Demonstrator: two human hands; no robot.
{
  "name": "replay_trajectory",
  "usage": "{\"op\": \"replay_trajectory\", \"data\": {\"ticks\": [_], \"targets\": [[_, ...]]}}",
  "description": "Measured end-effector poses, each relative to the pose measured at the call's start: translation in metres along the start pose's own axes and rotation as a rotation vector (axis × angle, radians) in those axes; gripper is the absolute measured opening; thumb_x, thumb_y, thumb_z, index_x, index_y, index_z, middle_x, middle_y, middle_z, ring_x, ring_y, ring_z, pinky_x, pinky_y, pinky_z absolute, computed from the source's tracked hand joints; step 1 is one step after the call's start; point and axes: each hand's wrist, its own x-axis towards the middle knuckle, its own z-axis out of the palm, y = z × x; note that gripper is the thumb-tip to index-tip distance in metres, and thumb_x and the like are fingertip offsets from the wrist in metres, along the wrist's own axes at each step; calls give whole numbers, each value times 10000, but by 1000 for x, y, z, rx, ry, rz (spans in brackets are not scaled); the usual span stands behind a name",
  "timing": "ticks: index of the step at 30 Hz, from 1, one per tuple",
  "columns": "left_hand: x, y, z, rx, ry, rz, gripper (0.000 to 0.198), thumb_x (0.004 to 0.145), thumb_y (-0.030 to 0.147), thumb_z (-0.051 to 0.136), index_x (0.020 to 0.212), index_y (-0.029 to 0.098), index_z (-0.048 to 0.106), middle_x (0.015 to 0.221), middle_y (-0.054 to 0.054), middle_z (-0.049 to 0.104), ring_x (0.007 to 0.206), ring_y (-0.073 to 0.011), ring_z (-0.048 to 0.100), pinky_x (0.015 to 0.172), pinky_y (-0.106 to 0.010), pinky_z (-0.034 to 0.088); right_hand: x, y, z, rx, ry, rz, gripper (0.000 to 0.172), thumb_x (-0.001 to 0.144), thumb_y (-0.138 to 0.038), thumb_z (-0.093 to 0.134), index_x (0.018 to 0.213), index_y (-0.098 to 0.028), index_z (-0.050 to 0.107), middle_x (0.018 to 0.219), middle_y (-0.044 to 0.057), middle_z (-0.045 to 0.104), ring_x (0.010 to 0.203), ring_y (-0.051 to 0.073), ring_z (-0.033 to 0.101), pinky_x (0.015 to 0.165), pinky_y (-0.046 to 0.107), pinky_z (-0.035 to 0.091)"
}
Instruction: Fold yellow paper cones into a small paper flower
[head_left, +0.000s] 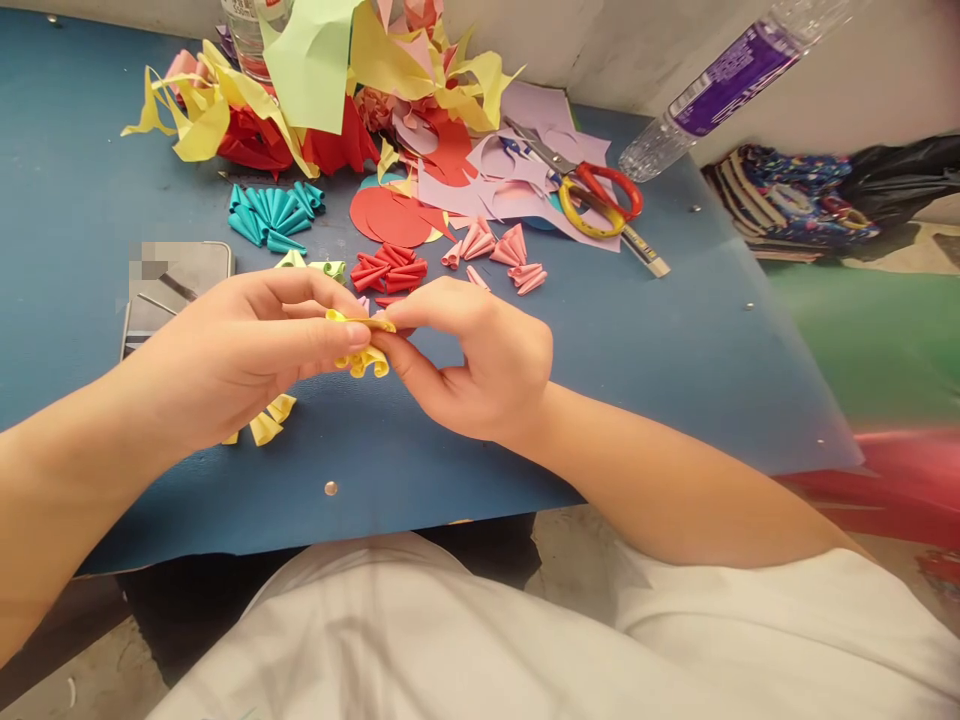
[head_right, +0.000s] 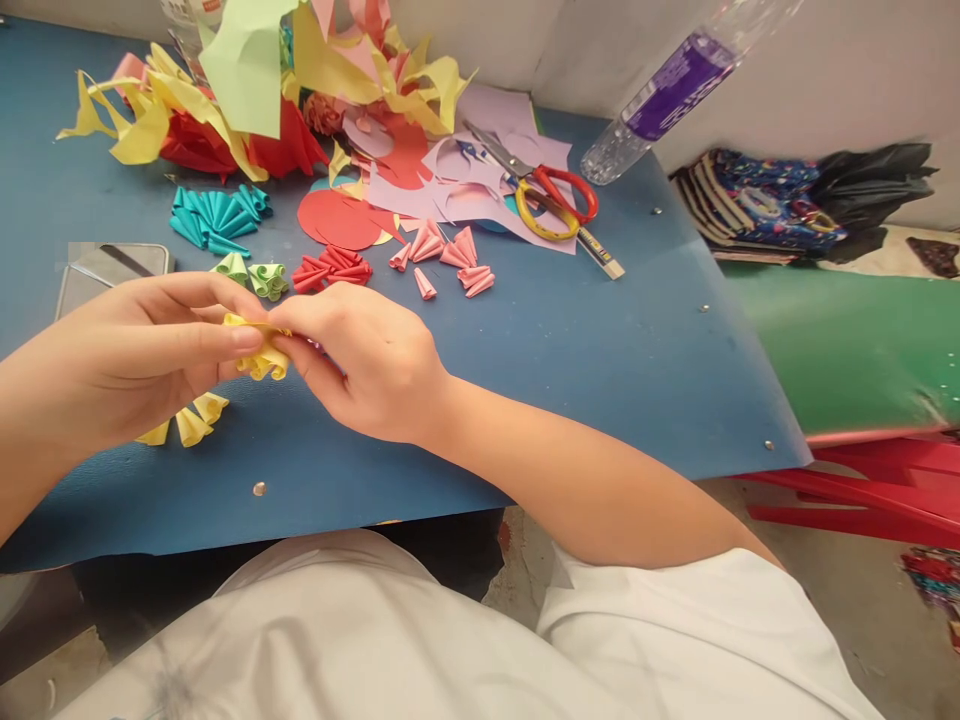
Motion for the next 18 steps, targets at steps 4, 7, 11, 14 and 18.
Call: {"op": "replay_trajectory", "data": {"ticks": [4, 7, 11, 14, 18], "targets": [[1, -2, 0, -31, -54, -59, 171, 880, 251, 926, 943, 199, 776, 914, -27, 806, 905, -160, 733, 841, -285, 560, 1, -3, -1, -38, 12, 5, 201, 1028, -98, 667, 1173, -235, 644, 990, -46, 821, 832, 92, 786, 801, 249, 688], [2, -4, 0, -78, -81, -55, 201, 870, 244, 928, 934, 201, 742, 885, -12, 797, 871, -151, 747, 836, -278, 589, 2, -5, 0, -63, 31, 7, 138, 1019, -112, 701, 1113, -210, 679, 896, -42, 792, 802, 94, 759, 775, 244, 676], [4, -4, -1, -73, -66, -49, 237, 859, 252, 937, 1002, 194, 757, 930, -22, 805, 877, -153, 770, 842, -272, 628, 4, -5, 0, -27, 66, -18, 187, 956, -39, 759, 1086, -159, 696, 877, -2, 799, 783, 104, 751, 777, 243, 670], [5, -4, -2, -61, -59, -42, 270, 847, 301, 953, 1008, 181, 772, 891, -25, 796, 823, -150, 775, 814, -271, 648, 7, -5, -2, 44, 11, 27, 257, 938, -3, 753, 1096, -191, 675, 914, 15, 821, 815, 124, 778, 815, 257, 684], [5, -2, -3, -17, -41, -19, 320, 834, 376, 973, 973, 162, 779, 856, -29, 791, 762, -138, 760, 749, -246, 648, 7, -4, -5, 58, -33, 35, 283, 970, -29, 730, 1129, -251, 657, 932, -8, 826, 847, 122, 794, 835, 256, 687]]}}
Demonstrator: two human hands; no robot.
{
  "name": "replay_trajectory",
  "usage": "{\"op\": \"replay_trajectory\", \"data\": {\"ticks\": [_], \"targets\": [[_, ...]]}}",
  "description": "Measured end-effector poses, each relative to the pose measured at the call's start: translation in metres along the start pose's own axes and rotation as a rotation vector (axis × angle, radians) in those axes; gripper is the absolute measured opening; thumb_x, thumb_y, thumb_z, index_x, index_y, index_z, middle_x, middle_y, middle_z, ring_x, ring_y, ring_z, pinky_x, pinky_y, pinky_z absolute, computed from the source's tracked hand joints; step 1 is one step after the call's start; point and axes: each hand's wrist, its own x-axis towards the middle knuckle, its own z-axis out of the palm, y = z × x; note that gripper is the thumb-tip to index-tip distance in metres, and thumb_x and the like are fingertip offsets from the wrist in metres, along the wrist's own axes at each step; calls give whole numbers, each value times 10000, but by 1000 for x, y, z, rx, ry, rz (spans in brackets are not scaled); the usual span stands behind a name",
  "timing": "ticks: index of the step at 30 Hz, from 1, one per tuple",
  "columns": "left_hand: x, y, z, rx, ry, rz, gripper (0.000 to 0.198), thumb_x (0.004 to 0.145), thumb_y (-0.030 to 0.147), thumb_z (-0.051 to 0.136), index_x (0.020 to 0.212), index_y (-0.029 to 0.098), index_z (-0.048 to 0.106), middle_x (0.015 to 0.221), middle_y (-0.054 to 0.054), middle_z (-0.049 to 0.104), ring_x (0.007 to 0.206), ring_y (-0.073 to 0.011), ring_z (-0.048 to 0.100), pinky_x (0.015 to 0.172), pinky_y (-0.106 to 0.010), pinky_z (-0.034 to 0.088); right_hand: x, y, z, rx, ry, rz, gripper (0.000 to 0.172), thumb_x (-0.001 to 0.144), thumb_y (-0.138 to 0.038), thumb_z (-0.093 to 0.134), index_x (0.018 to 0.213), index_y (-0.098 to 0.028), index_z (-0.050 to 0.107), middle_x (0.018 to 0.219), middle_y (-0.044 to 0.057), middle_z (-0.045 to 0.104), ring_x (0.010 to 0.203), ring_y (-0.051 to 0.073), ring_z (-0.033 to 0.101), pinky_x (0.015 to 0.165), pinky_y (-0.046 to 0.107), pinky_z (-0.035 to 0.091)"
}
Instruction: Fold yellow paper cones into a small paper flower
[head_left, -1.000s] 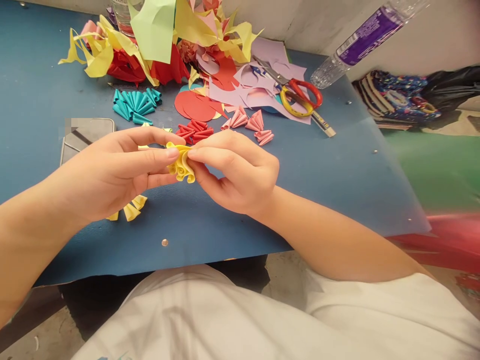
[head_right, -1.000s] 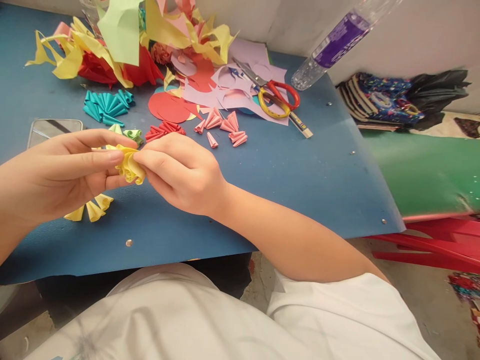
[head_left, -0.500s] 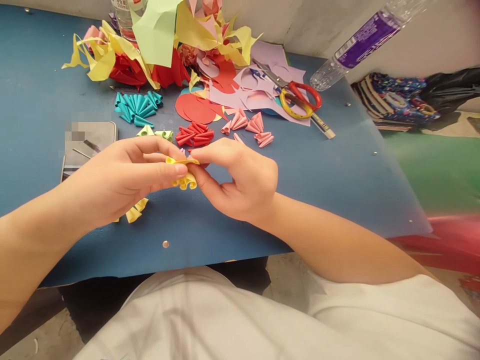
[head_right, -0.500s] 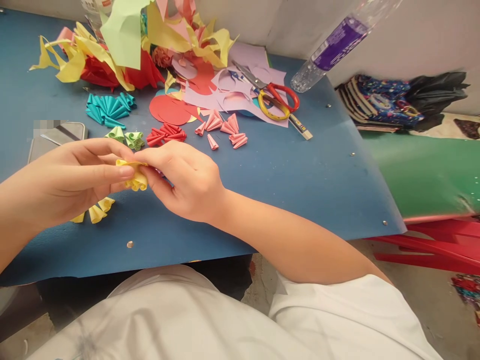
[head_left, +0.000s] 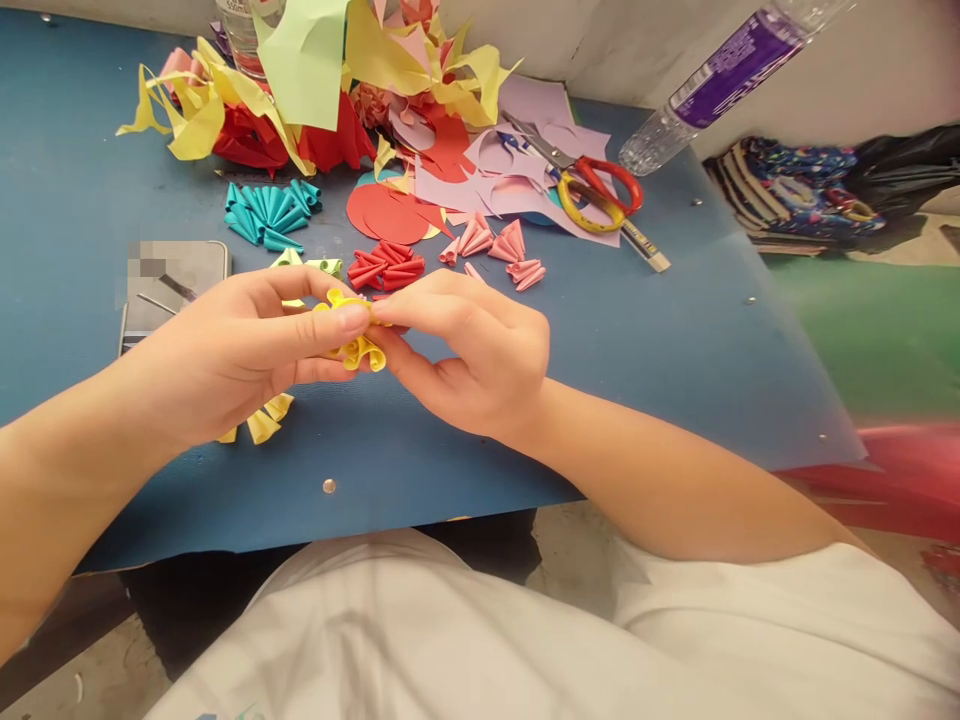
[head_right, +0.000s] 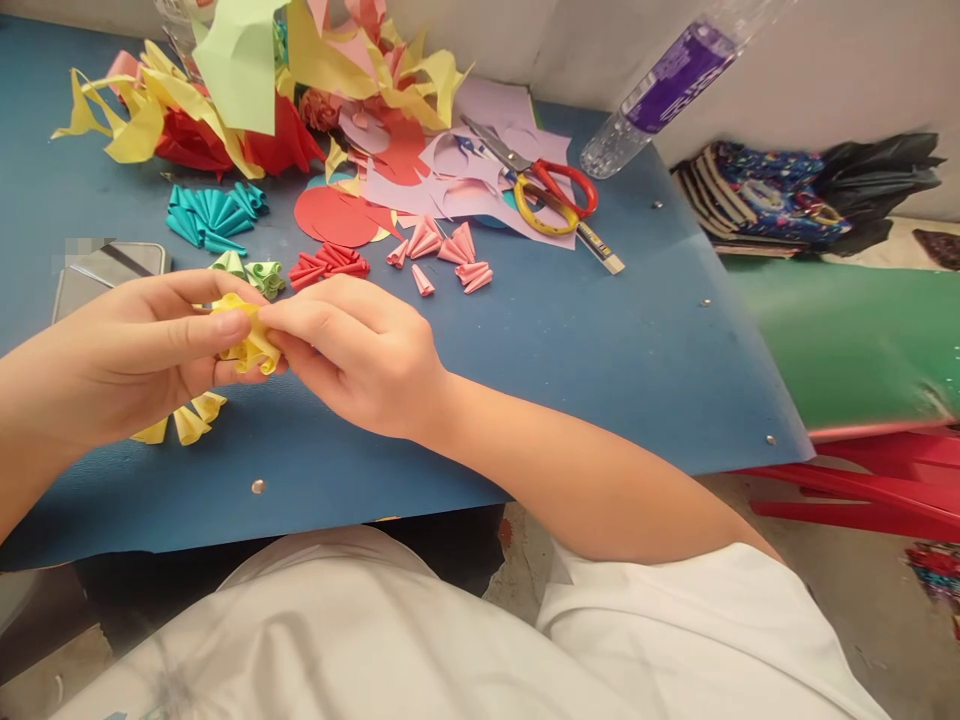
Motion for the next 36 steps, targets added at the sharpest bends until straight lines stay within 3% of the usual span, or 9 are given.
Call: {"op": "replay_trajectory", "data": {"ticks": [8, 16, 22, 26, 31, 36], "targets": [[-3, 5, -1, 29, 10, -19, 371, 798, 431, 999, 939, 159, 790, 878, -30, 781, 825, -159, 763, 761, -261, 658, -5, 11, 1, 1, 26, -105, 266, 979, -78, 771, 1156, -257, 686, 1028, -13, 814, 920, 93, 783, 855, 219, 697], [-3, 9, 0, 130, 31, -60, 418, 719, 428, 1033, 939, 164, 794, 861, -43, 769, 815, -169, 726, 776, -300, 613, -5, 10, 3, 114, 8, -44, 151, 1006, -83, 725, 1087, -206, 690, 1063, 13, 841, 1021, 124, 822, 892, 287, 726], [-3, 0, 6, -98, 69, -37, 307, 817, 238, 978, 1000, 173, 741, 956, -24, 814, 913, -151, 782, 891, -280, 621, -1, 3, 4, 11, 112, -29, 233, 917, 8, 765, 1019, -190, 696, 953, 68, 851, 885, 141, 819, 836, 268, 715], [-3, -1, 11, -191, 99, -29, 294, 808, 220, 982, 947, 162, 730, 954, -3, 810, 896, -111, 768, 860, -222, 619, -1, 3, 4, -42, 161, -79, 203, 898, 22, 786, 1027, -121, 721, 974, 111, 851, 894, 154, 820, 838, 279, 718], [-3, -1, 10, -164, 123, -15, 301, 773, 216, 994, 896, 171, 723, 927, 6, 803, 877, -121, 766, 856, -246, 613, -5, 6, 5, -21, 132, -64, 195, 950, -33, 774, 1094, -155, 723, 1067, 38, 848, 1005, 117, 825, 917, 260, 721], [-4, 2, 10, -120, 109, -17, 296, 775, 207, 983, 856, 163, 702, 865, -2, 789, 820, -137, 756, 824, -272, 598, -3, 7, 4, 1, 108, -70, 213, 957, -38, 747, 1107, -185, 714, 1061, 32, 853, 993, 114, 828, 913, 244, 719]]}}
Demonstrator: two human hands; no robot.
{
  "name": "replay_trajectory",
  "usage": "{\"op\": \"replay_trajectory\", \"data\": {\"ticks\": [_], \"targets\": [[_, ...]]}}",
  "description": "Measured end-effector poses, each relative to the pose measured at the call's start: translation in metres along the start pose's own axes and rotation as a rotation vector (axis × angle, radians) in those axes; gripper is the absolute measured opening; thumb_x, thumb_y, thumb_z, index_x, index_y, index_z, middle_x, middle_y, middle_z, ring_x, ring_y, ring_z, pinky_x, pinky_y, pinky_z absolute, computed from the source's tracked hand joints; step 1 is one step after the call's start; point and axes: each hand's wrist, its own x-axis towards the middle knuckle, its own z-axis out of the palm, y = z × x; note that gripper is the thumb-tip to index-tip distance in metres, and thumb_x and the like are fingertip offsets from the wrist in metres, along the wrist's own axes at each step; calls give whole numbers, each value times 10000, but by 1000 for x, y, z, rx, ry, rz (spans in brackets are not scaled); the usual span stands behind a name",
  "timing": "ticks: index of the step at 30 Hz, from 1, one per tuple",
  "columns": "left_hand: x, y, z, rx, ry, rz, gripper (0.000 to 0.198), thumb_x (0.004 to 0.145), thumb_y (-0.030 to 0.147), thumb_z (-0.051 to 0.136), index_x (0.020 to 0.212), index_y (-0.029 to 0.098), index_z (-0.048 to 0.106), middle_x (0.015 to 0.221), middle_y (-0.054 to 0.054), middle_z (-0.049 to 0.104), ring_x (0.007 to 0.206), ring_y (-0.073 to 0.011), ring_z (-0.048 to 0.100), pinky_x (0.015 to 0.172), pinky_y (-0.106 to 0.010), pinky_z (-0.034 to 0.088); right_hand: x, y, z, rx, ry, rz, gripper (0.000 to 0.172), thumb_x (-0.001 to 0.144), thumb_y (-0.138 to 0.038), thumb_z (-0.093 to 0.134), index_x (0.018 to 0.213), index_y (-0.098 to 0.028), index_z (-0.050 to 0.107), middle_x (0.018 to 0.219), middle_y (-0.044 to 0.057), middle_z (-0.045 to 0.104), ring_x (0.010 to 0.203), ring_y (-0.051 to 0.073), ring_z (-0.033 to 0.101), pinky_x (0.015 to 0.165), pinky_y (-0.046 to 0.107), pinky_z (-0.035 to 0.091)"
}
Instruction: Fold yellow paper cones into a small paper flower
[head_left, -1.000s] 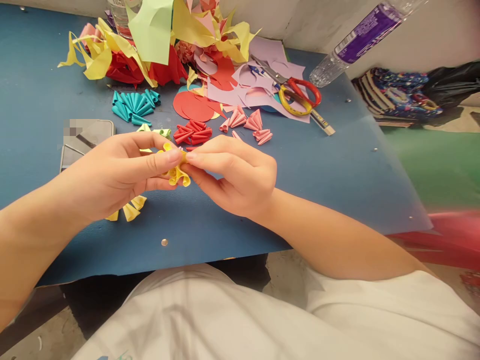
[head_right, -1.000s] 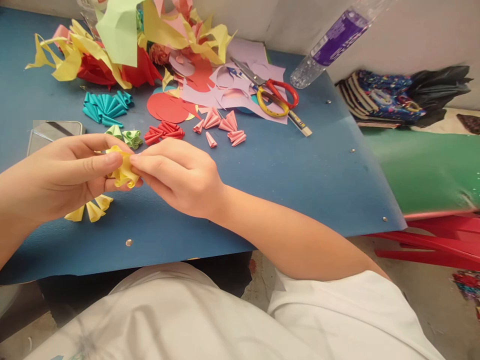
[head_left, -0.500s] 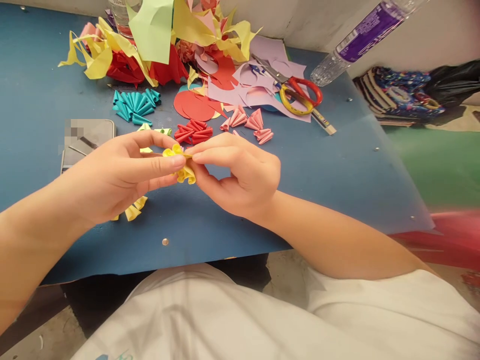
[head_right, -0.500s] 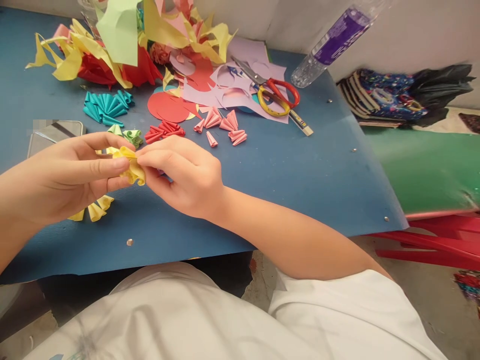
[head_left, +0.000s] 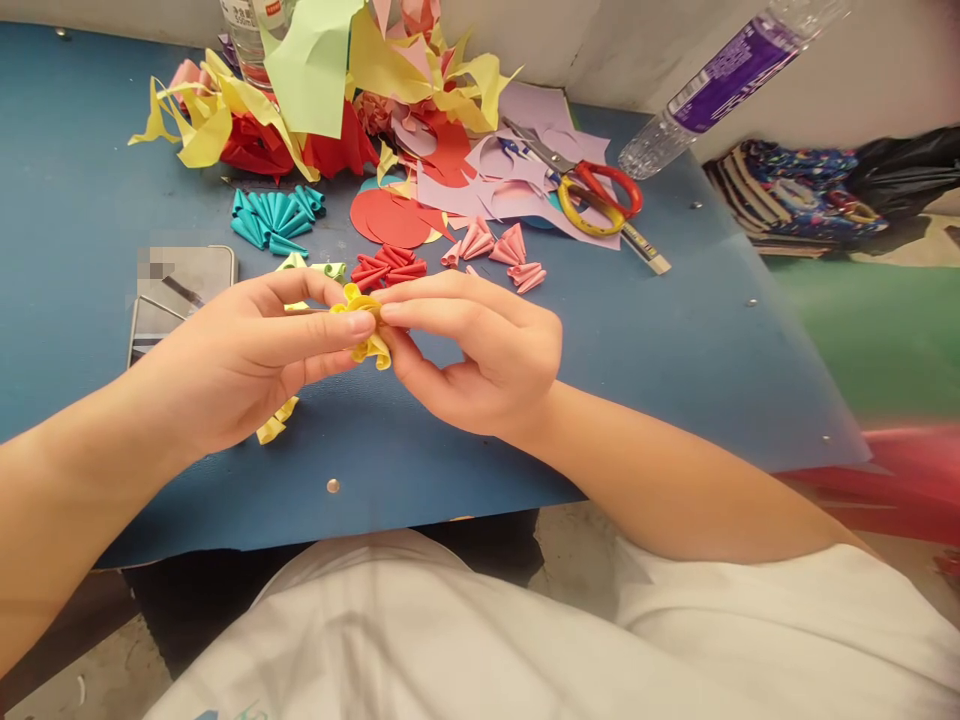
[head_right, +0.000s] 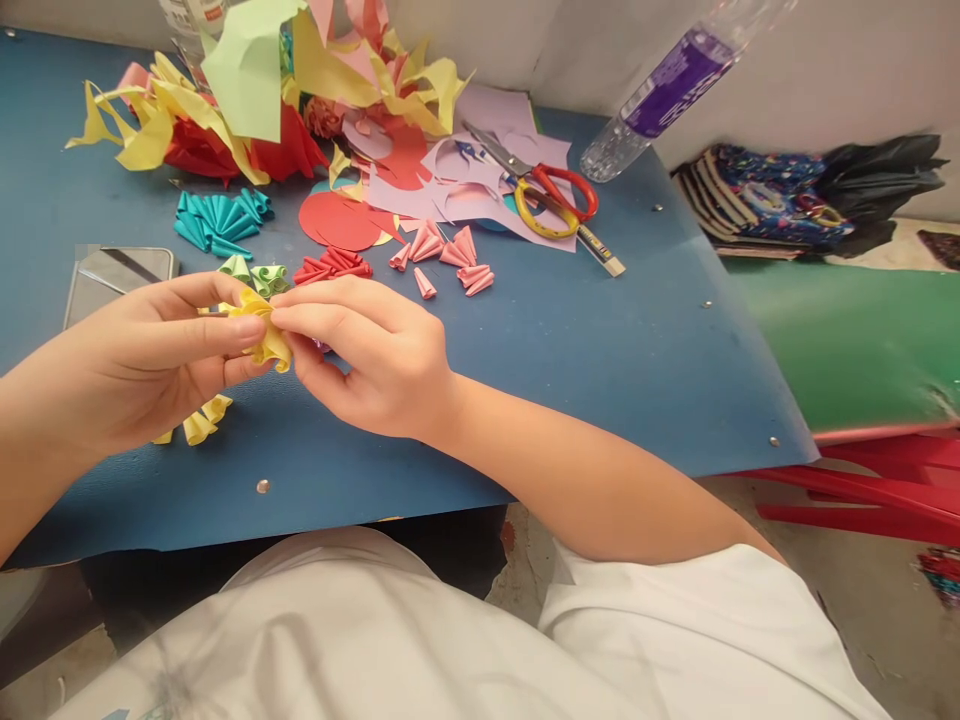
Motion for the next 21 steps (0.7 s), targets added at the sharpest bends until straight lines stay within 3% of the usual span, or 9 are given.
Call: {"op": "replay_trajectory", "data": {"ticks": [4, 9, 15, 21], "targets": [[-1, 1, -1, 10, -31, -22, 313, 786, 198, 988, 882, 166, 692, 865, 0, 791, 828, -135, 759, 838, -267, 593, 3, 0, -1, 23, -14, -13, 217, 924, -11, 765, 1058, -174, 716, 977, 81, 857, 923, 140, 828, 885, 249, 716], [0, -2, 0, 25, -14, 34, 382, 831, 220, 967, 1139, 238, 742, 900, -3, 820, 858, -159, 781, 868, -301, 620, 2, 1, -1, -11, -9, 27, 226, 937, -40, 755, 1064, -216, 693, 950, 42, 850, 892, 134, 817, 838, 262, 714], [-1, -5, 3, -32, -30, 49, 188, 899, 208, 915, 964, 178, 741, 919, -9, 818, 891, -142, 760, 931, -296, 596, 1, 2, 2, 4, 53, 28, 193, 951, -89, 757, 1058, -234, 685, 924, 9, 830, 829, 125, 794, 751, 253, 713], [2, 0, 0, 0, -44, 11, 206, 857, 175, 913, 868, 162, 708, 849, -5, 780, 802, -133, 720, 796, -283, 555, 3, 3, 0, 67, -15, -11, 214, 925, -79, 812, 1066, -183, 688, 947, 46, 831, 884, 132, 808, 843, 260, 718]]}}
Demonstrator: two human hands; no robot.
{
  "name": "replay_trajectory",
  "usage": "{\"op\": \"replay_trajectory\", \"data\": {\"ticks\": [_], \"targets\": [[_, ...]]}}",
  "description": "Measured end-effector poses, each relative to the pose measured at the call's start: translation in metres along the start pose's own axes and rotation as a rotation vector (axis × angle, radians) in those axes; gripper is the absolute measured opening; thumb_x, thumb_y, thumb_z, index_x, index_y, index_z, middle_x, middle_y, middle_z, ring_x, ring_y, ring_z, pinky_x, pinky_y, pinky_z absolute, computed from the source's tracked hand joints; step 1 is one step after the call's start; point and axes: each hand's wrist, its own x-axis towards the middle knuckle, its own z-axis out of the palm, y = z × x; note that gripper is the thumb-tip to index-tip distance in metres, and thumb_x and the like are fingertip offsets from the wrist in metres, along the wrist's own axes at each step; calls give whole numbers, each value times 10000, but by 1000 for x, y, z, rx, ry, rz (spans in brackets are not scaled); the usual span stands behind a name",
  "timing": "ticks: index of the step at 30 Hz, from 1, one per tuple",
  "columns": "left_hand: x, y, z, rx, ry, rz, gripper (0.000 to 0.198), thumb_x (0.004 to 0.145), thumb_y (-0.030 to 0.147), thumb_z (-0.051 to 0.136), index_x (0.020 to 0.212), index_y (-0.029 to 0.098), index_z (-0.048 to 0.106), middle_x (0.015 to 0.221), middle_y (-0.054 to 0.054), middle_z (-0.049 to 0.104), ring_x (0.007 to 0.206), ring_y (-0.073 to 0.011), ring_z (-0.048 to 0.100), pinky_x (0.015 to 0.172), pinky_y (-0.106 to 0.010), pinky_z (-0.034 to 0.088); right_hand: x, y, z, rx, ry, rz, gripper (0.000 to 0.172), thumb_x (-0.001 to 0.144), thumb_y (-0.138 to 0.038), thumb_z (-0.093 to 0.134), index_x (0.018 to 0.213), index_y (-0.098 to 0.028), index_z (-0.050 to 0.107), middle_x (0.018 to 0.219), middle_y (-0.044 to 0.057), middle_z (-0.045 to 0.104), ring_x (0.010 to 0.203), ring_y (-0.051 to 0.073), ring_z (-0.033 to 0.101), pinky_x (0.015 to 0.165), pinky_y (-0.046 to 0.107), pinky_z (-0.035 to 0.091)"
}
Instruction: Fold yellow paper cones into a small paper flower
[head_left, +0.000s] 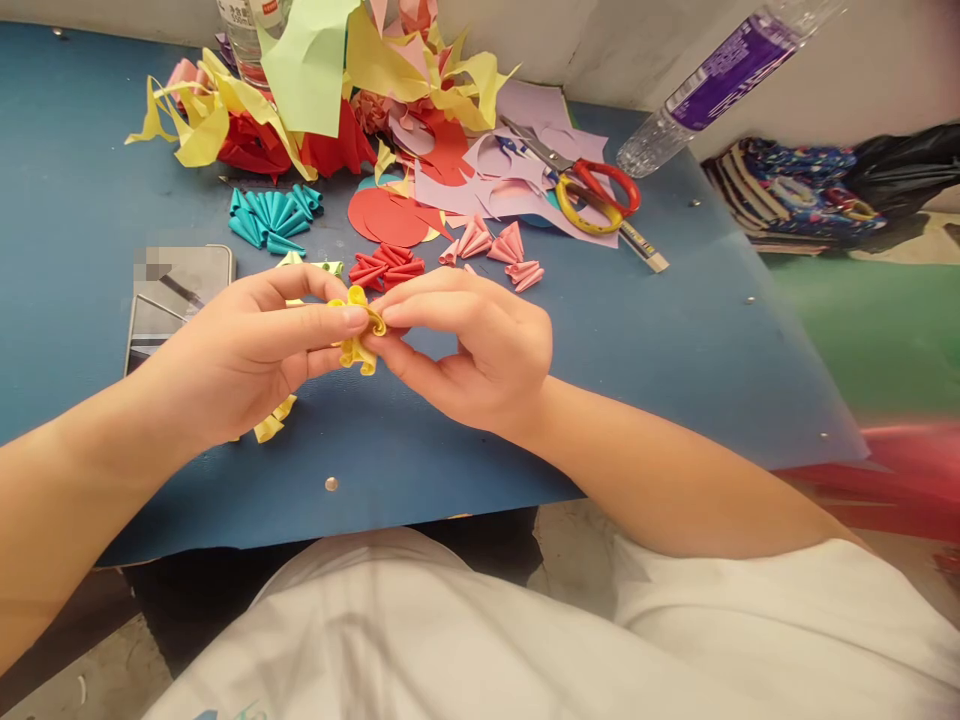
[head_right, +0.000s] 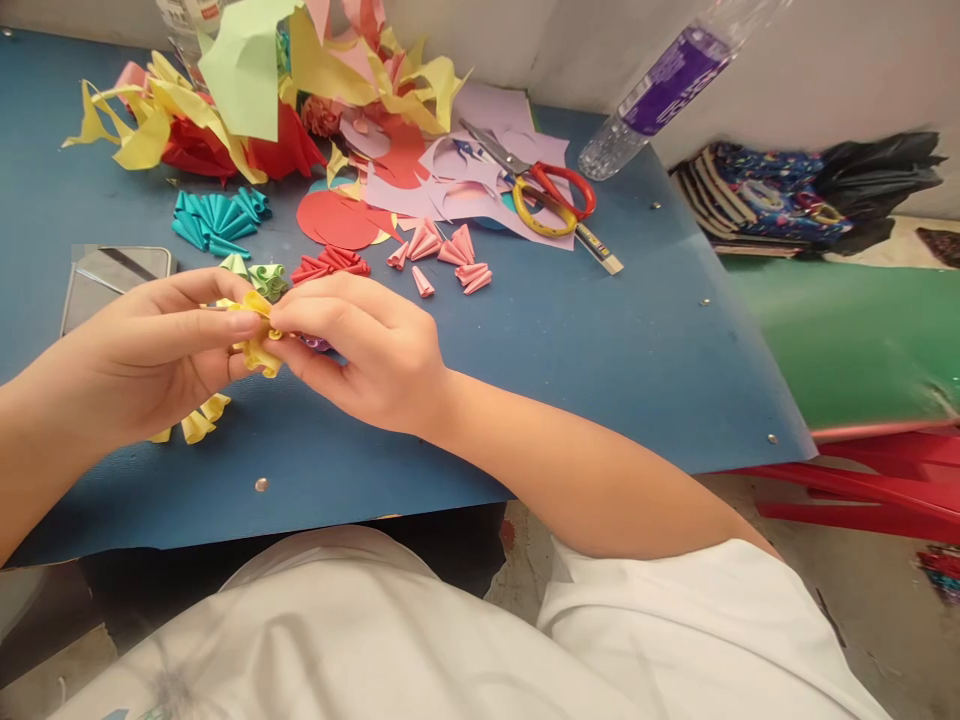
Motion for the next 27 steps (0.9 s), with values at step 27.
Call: {"op": "replay_trajectory", "data": {"ticks": [27], "targets": [[1, 1, -6, 76, -128, -15, 189, 885, 325, 935, 955, 209, 804, 866, -19, 776, 828, -144, 718, 776, -250, 592, -8, 1, 6, -13, 14, 63, 178, 970, -136, 746, 1057, -247, 638, 910, -36, 749, 835, 120, 747, 764, 268, 675]]}}
